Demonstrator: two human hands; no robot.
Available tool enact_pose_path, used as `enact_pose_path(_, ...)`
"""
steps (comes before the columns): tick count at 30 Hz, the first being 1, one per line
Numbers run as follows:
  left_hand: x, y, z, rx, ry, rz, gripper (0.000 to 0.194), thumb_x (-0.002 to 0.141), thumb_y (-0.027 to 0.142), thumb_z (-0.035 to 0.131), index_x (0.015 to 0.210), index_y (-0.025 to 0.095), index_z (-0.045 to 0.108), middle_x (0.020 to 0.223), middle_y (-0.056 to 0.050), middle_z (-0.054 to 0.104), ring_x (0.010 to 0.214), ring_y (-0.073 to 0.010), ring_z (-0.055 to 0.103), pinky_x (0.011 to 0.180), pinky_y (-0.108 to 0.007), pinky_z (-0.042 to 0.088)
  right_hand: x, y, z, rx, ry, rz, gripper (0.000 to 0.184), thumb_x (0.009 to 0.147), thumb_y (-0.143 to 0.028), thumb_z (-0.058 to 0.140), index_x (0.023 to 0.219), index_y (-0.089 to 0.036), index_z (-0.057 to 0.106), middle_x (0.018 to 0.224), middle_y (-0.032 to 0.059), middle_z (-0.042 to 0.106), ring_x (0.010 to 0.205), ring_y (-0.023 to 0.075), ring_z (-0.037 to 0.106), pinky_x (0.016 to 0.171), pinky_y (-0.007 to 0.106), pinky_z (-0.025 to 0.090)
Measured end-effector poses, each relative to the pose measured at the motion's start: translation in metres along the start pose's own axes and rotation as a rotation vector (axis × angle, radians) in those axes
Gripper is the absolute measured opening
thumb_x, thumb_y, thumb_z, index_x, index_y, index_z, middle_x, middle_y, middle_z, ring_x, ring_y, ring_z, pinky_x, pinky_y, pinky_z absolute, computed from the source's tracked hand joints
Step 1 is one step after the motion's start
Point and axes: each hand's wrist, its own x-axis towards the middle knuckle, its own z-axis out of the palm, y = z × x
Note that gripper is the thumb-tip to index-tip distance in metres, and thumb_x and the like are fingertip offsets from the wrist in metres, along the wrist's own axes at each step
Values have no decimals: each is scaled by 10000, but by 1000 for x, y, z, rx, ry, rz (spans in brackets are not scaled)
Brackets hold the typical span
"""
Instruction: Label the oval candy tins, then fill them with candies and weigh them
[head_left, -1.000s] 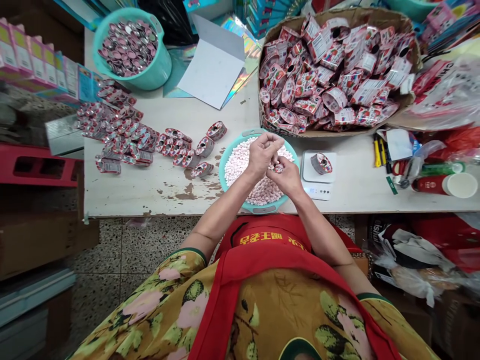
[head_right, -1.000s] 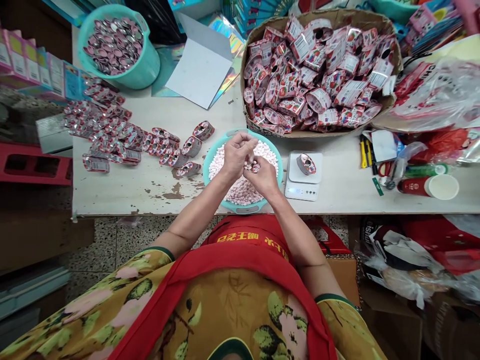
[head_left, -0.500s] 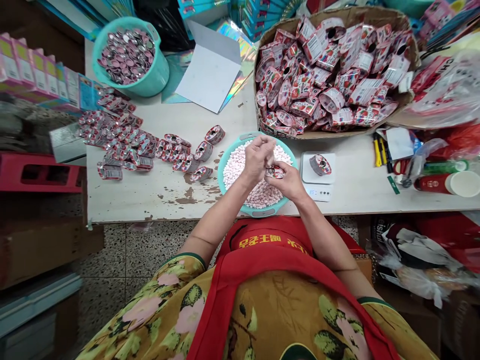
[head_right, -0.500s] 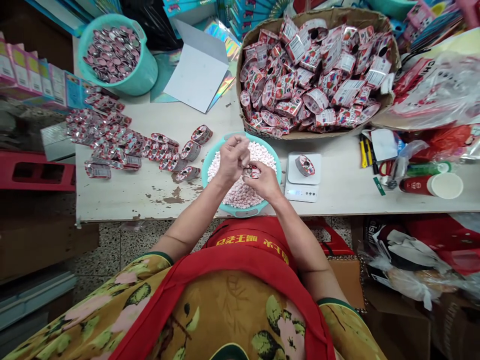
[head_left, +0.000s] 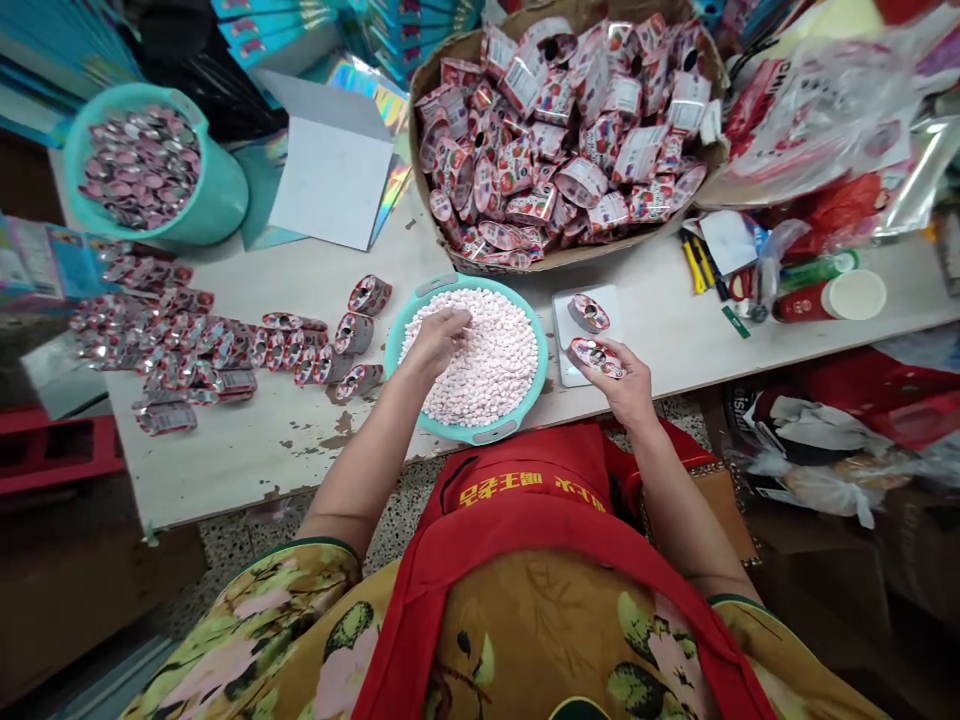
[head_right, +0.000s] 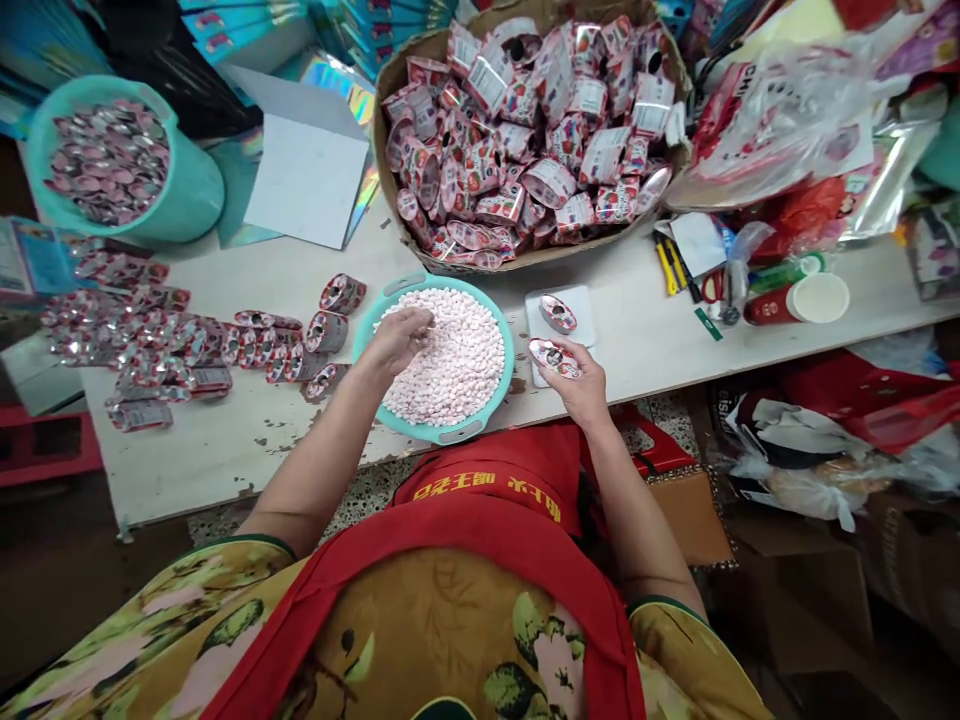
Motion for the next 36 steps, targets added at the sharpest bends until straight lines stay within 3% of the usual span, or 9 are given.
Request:
enact_pose_path(5,17,-1,25,510,10,302,125,756,220,695,703,169,594,691,2,570,625,-116,489,577,-229,373,-4,6,-9,43,37,35,546,665,-383,848,1167,-212,721,1123,56,746,1000,223,706,953,377,551)
enact_pose_path(8,14,-4,35,604,30,318,168,806,238,632,671,177,552,621,18,496,607,-124,432,580,-249,335,-5,8,-11,12,63,42,518,670,-375,838,1150,-216,730,1153,57,731,1032,229,692,974,380,539)
enact_pose_path(12,-14,-7,67,470,-180,354,175,835,352,651,828,179,629,647,35,483,599,-117,409,581,-247,324,-1,4,-4,-62,-17,18,486,675,-360,815,1135,-222,739,1126,56,720,1042,237,680,984,386,531)
enact_pose_path(17,-34,-14,106,684,-424,506,180,719,296,795,782,175,677,747,17,563,725,-128,493,669,-252,374,5,-15,24,-134,-146,16,459,657,-316,792,1104,-217,753,1060,47,737,987,240,692,965,396,539)
enact_pose_path(20,-30,-14,92,569,-343,432,160,793,259,728,698,161,646,712,7,577,695,-114,509,649,-235,397,6,-24,35,-97,-216,48,449,648,-302,795,1086,-207,757,1037,43,756,983,240,701,956,393,546)
enact_pose_path(23,-20,-6,54,188,-161,177,149,820,230,707,729,163,611,669,23,566,571,-74,486,530,-190,382,5,-26,24,6,-210,94,495,641,-334,823,1111,-200,746,1035,42,767,952,231,715,903,376,572)
enact_pose_path(28,-1,20,11,-297,77,-124,146,867,90,636,758,159,565,659,7,611,620,-73,615,624,-169,533,6,-12,-45,5,175,107,547,598,-363,876,1098,-191,738,1059,56,770,985,239,720,922,396,577)
enact_pose_path(32,10,30,56,-161,-98,-134,113,836,41,661,794,132,607,688,-3,637,634,-75,633,656,-181,546,4,6,-90,-12,370,141,572,555,-330,890,1085,-177,741,1033,57,770,954,245,726,922,423,582)
enact_pose_path(36,30,20,138,468,-395,-24,64,810,51,656,826,112,666,696,-25,641,600,-104,602,599,-227,483,-1,21,-99,42,433,141,569,570,-342,887,1093,-172,741,1016,61,771,922,235,729,905,422,590)
